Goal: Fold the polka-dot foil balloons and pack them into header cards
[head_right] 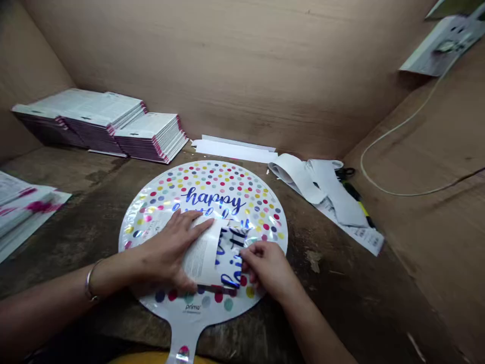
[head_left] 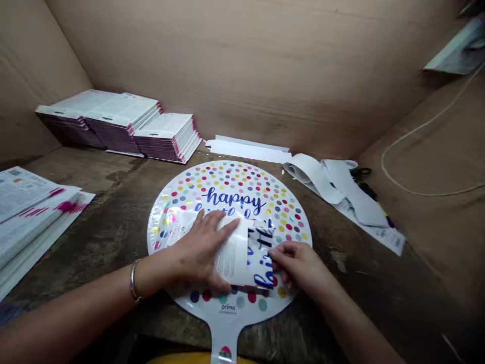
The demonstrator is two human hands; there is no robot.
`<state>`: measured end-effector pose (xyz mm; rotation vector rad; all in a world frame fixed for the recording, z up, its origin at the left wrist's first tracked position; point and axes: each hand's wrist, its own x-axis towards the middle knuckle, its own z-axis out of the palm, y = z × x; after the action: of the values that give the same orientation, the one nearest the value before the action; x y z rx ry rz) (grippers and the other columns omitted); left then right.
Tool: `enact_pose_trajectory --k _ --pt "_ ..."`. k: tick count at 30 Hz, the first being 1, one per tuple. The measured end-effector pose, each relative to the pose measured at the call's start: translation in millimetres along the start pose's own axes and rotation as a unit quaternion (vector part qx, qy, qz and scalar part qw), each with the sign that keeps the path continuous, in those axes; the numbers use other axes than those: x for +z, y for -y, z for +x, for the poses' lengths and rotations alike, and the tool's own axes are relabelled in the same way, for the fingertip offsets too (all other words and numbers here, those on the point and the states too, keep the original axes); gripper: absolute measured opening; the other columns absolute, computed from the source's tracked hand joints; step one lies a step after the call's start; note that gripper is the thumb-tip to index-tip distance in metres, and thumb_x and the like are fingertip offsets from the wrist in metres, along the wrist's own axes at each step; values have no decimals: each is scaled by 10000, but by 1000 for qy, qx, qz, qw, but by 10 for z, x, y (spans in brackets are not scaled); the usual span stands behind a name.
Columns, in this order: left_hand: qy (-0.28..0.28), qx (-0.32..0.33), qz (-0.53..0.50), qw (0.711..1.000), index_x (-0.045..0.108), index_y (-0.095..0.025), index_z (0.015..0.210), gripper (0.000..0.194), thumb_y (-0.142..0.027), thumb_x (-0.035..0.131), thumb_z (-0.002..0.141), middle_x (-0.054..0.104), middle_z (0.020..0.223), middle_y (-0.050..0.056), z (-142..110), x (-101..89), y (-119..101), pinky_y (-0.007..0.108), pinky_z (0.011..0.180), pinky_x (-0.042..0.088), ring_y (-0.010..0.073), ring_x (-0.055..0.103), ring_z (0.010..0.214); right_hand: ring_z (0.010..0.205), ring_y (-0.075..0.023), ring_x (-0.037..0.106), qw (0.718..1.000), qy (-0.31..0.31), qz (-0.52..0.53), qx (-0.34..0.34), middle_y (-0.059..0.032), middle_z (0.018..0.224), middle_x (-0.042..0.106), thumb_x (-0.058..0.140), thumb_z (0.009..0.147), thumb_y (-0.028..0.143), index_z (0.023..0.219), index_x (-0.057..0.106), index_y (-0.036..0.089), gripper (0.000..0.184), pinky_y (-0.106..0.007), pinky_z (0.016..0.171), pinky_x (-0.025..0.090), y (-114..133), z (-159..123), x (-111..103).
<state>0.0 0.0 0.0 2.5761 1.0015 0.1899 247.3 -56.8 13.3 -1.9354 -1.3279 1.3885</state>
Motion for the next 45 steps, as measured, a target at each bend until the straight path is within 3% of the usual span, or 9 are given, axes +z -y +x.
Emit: enact_pose_trajectory --k 4,8,11,14,18,26,34,38,45 --pt "-7 55 -9 998 153 -232 1457 1280 -678 749 415 260 1435 207 43 5 -137 621 1061 34 439 168 1331 375 -88 501 998 25 -9 -49 35 514 584 529 716 191 611 558 172 111 -188 343 364 239 8 331" --pt "27 88 -16 996 234 -250 1440 1193 -671 748 449 199 1488 192 13 -61 -89 639 1052 31 450 134 1347 629 -174 632 975 -22 -160 -152 -29 657 666 517 771 221 654 637 167 176 -272 556 505 229 -8 186" --pt "89 133 -10 987 334 -339 1389 808 -560 670 688 216 1508 91 -76 -159 -36 661 1040 24 409 112 1370 1010 -269 606 909 -113 -289 -277 -106 1039 681 480 841 249 972 686 182 253 -431 845 503 61 -23 35" --pt "105 130 -13 986 362 -347 1372 610 -449 584 812 319 1472 49 -178 -216 -49 660 1046 43 371 153 1373 1251 -283 439 828 -102 -401 -378 -93 1334 521 464 861 194 1247 560 205 397 -490 988 424 -92 -73 86" --pt "47 87 -29 995 387 -269 1365 702 -561 593 761 353 1451 90 -226 -144 -102 660 1047 69 392 191 1357 1111 -305 557 794 -142 -450 -384 -136 1223 605 476 867 194 1163 623 145 334 -508 916 482 -84 -193 264" --pt "-26 82 -18 996 549 -257 1224 342 -290 499 887 485 1365 33 -247 32 -10 523 1069 235 284 368 1294 1147 -270 540 745 -116 -443 -485 -133 1225 605 456 864 98 1188 591 105 351 -420 897 516 -145 -188 393" --pt "-62 21 -61 996 597 -255 1161 299 -303 553 870 533 1319 39 -378 122 44 536 1058 244 272 390 1287 845 -188 577 856 -103 -294 -413 -68 887 632 498 864 160 826 614 184 124 -337 752 499 208 -69 429" --pt "-63 8 -72 995 562 -222 1201 378 -312 594 836 544 1307 54 -361 107 38 537 1068 232 272 401 1279 799 -168 550 876 -11 -289 -387 -34 821 581 555 823 152 731 554 192 100 -304 716 472 328 74 544" --pt "-68 9 -62 996 570 -185 1193 395 -304 612 819 556 1290 75 -355 102 28 478 1063 280 264 417 1267 839 -161 557 872 1 -288 -395 -44 930 570 533 835 142 952 591 207 146 -297 746 475 255 108 619"
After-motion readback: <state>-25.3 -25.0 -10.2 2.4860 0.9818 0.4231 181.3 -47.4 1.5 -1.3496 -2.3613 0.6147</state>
